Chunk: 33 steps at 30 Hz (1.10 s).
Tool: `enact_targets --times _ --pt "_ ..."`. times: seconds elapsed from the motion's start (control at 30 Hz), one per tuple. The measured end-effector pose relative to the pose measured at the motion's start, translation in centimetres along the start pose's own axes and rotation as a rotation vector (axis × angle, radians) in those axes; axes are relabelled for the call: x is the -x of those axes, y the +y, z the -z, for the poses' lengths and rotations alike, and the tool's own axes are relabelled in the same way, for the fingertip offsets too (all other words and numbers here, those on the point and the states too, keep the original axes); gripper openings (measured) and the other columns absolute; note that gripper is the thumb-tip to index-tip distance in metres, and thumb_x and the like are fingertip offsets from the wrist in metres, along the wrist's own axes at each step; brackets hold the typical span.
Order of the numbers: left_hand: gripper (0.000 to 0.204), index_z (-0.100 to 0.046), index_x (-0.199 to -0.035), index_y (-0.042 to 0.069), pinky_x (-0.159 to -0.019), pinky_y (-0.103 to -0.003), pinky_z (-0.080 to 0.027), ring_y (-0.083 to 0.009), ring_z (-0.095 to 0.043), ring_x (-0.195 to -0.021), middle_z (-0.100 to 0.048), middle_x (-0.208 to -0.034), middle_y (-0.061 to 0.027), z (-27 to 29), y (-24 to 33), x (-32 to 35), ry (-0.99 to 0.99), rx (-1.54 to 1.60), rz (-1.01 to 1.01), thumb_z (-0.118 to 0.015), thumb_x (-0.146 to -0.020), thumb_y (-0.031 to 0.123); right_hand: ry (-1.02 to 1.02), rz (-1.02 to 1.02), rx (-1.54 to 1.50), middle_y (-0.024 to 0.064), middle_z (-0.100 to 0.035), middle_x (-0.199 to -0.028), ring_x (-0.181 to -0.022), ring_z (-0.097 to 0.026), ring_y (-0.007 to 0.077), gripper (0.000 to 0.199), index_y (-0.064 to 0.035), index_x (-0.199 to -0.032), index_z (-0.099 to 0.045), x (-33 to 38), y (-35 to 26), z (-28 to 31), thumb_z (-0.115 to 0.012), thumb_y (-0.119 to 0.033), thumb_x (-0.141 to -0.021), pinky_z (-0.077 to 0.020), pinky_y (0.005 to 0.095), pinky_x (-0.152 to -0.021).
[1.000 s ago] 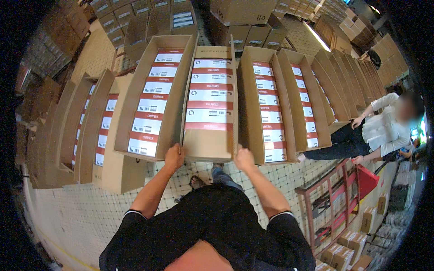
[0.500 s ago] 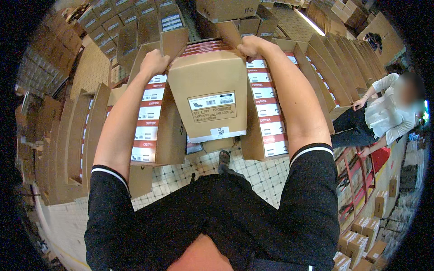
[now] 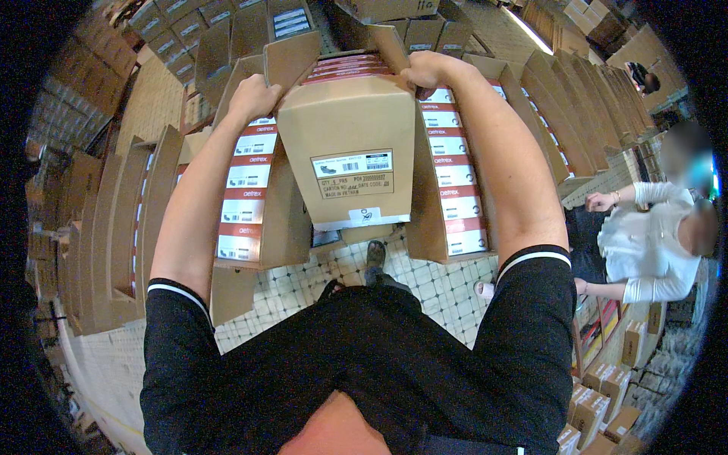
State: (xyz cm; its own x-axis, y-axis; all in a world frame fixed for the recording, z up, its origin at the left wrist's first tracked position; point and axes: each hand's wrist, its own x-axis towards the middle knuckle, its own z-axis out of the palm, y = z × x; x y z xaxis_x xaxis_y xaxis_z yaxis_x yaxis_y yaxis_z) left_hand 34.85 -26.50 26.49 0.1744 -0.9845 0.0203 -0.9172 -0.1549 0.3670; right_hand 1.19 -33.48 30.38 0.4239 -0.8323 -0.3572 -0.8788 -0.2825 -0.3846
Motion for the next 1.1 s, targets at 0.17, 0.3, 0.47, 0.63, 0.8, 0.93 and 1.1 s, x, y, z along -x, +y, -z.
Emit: enact_targets --times 0.17,0.3,0.47,0.63,0.8,0.93,1.1 --pt "0.044 -0.070 -0.096 -0.008 -0.088 -0.048 -0.053 -0.0445 -0.068 -0.097 -0.068 -0.098 -0.0333 -0.3 -0.3 1.2 -0.008 -0.012 -0.020 -0.060 -0.083 0.032 0.054 0.032 0.257 0.0206 -0.072 -0.078 -0.076 -0.074 0.0300 0.045 0.0087 -0.083 -0.071 0.8 -0.3 -1.0 -0.048 -0.028 -0.093 -0.0569 0.0411 -0.080" --pt "0.042 -0.071 -0.099 -0.005 -0.084 -0.052 -0.054 -0.0450 -0.068 -0.094 -0.069 -0.097 -0.0299 -1.4 -1.2 4.3 -0.044 0.022 -0.052 -0.058 -0.086 0.033 0.036 0.010 0.255 0.0258 -0.071 -0.085 -0.083 -0.071 0.0393 0.045 0.0088 -0.086 -0.071 2.9 -0.8 -3.9 -0.048 -0.030 -0.093 -0.0534 0.0461 -0.089" --pt "0.035 -0.068 -0.096 -0.004 -0.075 -0.054 -0.055 -0.0472 -0.068 -0.083 -0.067 -0.085 -0.0324 -8.8 -4.0 14.9 -0.058 0.071 -0.075 -0.054 -0.092 0.028 0.172 -0.138 0.212 0.0303 -0.068 -0.094 -0.090 -0.068 0.0451 0.039 0.0066 -0.096 -0.065 9.9 0.9 -16.7 -0.054 -0.031 -0.096 -0.0556 0.0520 -0.081" --pt "0.042 -0.054 -0.124 0.000 -0.074 -0.057 -0.054 -0.0499 -0.066 -0.080 -0.067 -0.083 -0.0324 -17.6 -7.1 27.7 -0.283 0.183 0.108 -0.053 -0.095 0.031 0.216 -0.328 0.007 0.0292 -0.068 -0.094 -0.088 -0.067 0.0463 0.039 -0.0017 -0.119 -0.058 17.1 2.2 -33.4 -0.067 -0.024 -0.088 -0.0552 0.0537 -0.080" --pt "0.052 -0.044 -0.140 0.004 -0.075 -0.059 -0.052 -0.0519 -0.065 -0.078 -0.066 -0.081 -0.0320 -21.3 -6.7 32.9 -0.300 0.297 0.095 -0.055 -0.096 0.029 0.293 -0.516 -0.203 0.0295 -0.066 -0.106 -0.100 -0.065 0.0450 0.038 0.0006 -0.121 -0.059 19.9 4.3 -42.1 -0.061 -0.024 -0.092 -0.0514 0.0530 -0.086" --pt "0.065 -0.031 -0.152 0.009 -0.076 -0.054 -0.054 -0.0463 -0.067 -0.092 -0.062 -0.113 -0.0325 -20.2 -5.2 32.8 -0.263 0.291 0.037 -0.056 -0.095 0.025 0.382 -0.692 -0.747 0.0286 -0.065 -0.117 -0.108 -0.064 0.0409 0.058 0.0031 -0.134 -0.051 20.1 1.1 -44.2 -0.052 -0.043 -0.099 -0.0506 0.0485 -0.085" --pt "0.072 -0.022 -0.157 0.021 -0.083 -0.051 -0.055 -0.0452 -0.060 -0.113 -0.049 -0.141 -0.0271 -19.0 -4.1 32.3 -0.208 0.276 -0.056 -0.057 -0.094 0.020 0.023 -0.140 -0.722 0.0265 -0.049 -0.143 -0.136 -0.045 0.0367 0.054 0.0013 -0.140 -0.051 18.1 -7.6 -43.3 -0.051 -0.036 -0.101 -0.0339 0.0403 -0.114"
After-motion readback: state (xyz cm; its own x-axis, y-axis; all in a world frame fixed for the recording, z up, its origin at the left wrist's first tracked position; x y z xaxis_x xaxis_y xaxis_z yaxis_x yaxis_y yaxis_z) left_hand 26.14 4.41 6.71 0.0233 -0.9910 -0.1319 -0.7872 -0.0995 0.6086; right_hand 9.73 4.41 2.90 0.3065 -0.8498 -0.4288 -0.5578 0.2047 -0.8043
